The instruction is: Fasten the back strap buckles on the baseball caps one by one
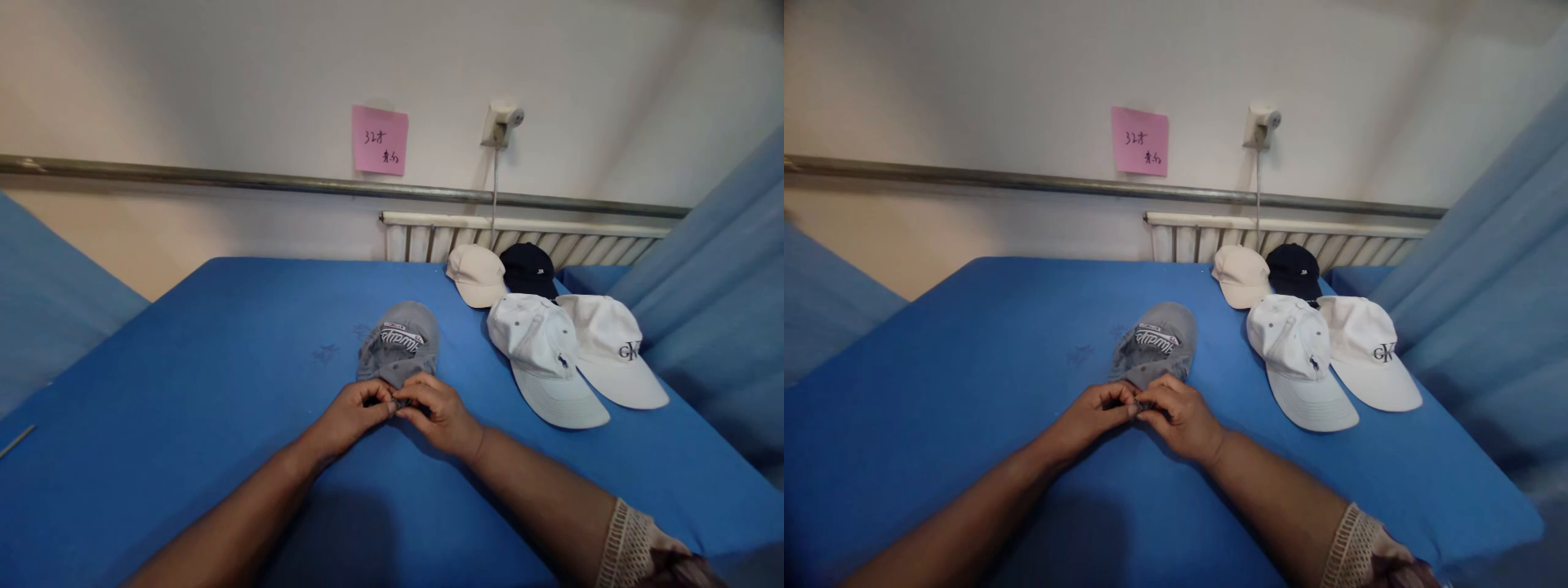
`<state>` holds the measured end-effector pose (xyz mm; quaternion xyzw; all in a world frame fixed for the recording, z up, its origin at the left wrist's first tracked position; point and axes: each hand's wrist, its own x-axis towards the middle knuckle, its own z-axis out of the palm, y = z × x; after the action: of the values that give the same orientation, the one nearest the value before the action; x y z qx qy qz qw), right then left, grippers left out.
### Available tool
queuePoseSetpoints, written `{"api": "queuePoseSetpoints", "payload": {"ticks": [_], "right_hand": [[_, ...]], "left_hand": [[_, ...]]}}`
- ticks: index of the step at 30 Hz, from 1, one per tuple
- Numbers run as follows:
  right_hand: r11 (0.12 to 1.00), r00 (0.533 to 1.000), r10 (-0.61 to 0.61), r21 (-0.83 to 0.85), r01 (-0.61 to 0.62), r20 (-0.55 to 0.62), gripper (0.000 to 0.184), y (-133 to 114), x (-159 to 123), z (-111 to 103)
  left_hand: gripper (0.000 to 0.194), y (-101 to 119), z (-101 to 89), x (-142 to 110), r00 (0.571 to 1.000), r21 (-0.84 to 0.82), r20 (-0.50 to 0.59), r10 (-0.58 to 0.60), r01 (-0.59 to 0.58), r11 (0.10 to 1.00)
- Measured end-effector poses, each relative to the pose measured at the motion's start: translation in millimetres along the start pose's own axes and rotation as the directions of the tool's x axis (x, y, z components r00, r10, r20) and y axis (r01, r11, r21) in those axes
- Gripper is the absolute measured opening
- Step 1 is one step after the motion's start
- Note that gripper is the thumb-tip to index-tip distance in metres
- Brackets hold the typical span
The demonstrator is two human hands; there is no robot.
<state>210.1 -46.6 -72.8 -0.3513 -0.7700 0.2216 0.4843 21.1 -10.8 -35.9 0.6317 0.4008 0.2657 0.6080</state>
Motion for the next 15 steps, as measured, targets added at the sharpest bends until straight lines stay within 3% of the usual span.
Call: {"api": "queuePoseSetpoints", "payload": {"ticks": [3,7,15], "right_hand": [[0.999,0.998,0.026,0.021,-0.025,-0.050,0.021,0.6,1.2,-0.5],[0.999,0.995,0.043,0.028,-0.041,-0.085,0.021,0.6,1.7,-0.7],[0.998,0.998,0.048,0.031,-0.047,-0.045,0.020,1.7,0.1,0.4]], "left_hand": [[0.028,0.8,-1.5,-0.5,1.000,-0.040,0.002,-0.009,0.009,0.999],[0.028,-1.1,-0.7,1.2,0.997,-0.058,-0.079,0.000,-0.005,0.998],[0.024,-6.5,0.3,3.4,0.997,-0.061,-0.077,0.003,-0.008,0.998]]}}
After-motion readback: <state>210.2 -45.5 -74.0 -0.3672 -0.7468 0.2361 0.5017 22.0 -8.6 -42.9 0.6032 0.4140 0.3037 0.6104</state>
